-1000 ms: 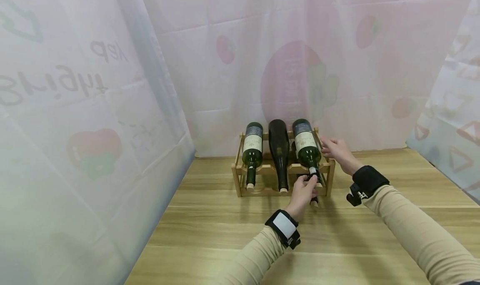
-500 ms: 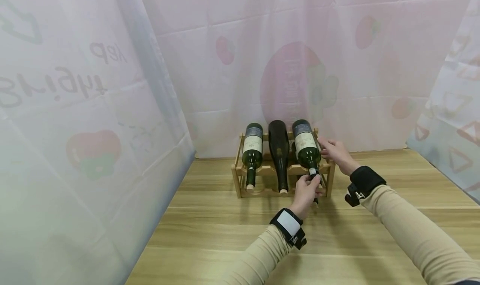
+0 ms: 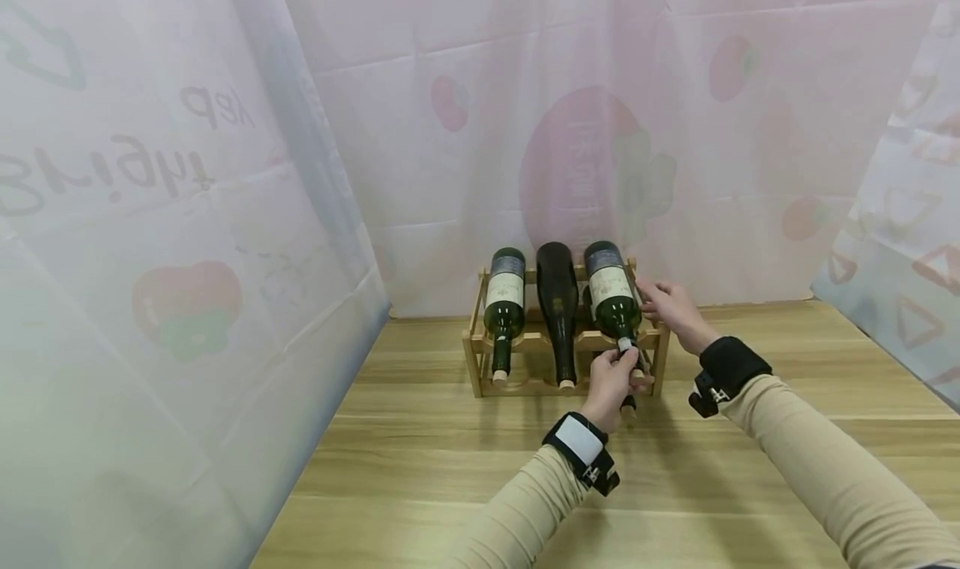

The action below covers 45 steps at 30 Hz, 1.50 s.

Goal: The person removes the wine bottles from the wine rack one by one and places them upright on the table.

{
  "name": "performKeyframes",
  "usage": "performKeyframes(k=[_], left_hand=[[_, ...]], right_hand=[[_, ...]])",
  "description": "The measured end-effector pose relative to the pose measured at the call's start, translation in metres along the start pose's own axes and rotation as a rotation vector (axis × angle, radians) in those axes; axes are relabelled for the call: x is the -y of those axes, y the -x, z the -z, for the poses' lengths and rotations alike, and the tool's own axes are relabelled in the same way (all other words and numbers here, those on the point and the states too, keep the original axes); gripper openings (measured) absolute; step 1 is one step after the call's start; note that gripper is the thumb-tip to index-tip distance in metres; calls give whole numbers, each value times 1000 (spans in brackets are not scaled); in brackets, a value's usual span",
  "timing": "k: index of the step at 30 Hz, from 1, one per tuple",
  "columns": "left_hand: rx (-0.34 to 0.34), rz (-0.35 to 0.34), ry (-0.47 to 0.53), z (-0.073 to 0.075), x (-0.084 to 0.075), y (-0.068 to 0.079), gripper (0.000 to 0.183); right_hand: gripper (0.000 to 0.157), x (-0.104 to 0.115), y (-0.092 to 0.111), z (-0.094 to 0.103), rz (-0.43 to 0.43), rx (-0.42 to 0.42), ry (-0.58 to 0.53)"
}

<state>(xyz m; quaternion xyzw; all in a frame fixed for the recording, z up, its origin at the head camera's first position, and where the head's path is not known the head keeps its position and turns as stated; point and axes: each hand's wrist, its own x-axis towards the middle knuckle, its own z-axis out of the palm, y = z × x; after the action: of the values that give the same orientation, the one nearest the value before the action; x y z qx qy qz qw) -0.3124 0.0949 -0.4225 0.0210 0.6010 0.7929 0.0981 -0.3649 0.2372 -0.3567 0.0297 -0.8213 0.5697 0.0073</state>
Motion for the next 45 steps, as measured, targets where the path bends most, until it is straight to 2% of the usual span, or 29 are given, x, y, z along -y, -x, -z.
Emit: performKeyframes(k=[5, 10, 16, 19, 24, 37, 45], left_hand=[[23, -13, 31, -2, 1, -1, 24], [62, -16, 105, -4, -1, -3, 27], [72, -1, 193, -5, -2, -6, 25], [55, 13, 224, -6, -2, -6, 24], [35, 5, 225, -6, 0, -5, 24], [53, -36, 252, -5, 4, -5, 27], [48, -45, 267, -2, 5, -4, 29]], right_hand=[[75, -2, -1, 1, 1, -6, -7], [73, -5, -2, 2, -2, -10, -24], [74, -7, -2, 3, 4, -8, -22], [73, -8, -1, 2, 1, 2, -22], [72, -11, -2, 1, -7, 8, -26], [73, -15, -6, 2, -11, -15, -9], [71, -15, -7, 1, 14, 1, -41]])
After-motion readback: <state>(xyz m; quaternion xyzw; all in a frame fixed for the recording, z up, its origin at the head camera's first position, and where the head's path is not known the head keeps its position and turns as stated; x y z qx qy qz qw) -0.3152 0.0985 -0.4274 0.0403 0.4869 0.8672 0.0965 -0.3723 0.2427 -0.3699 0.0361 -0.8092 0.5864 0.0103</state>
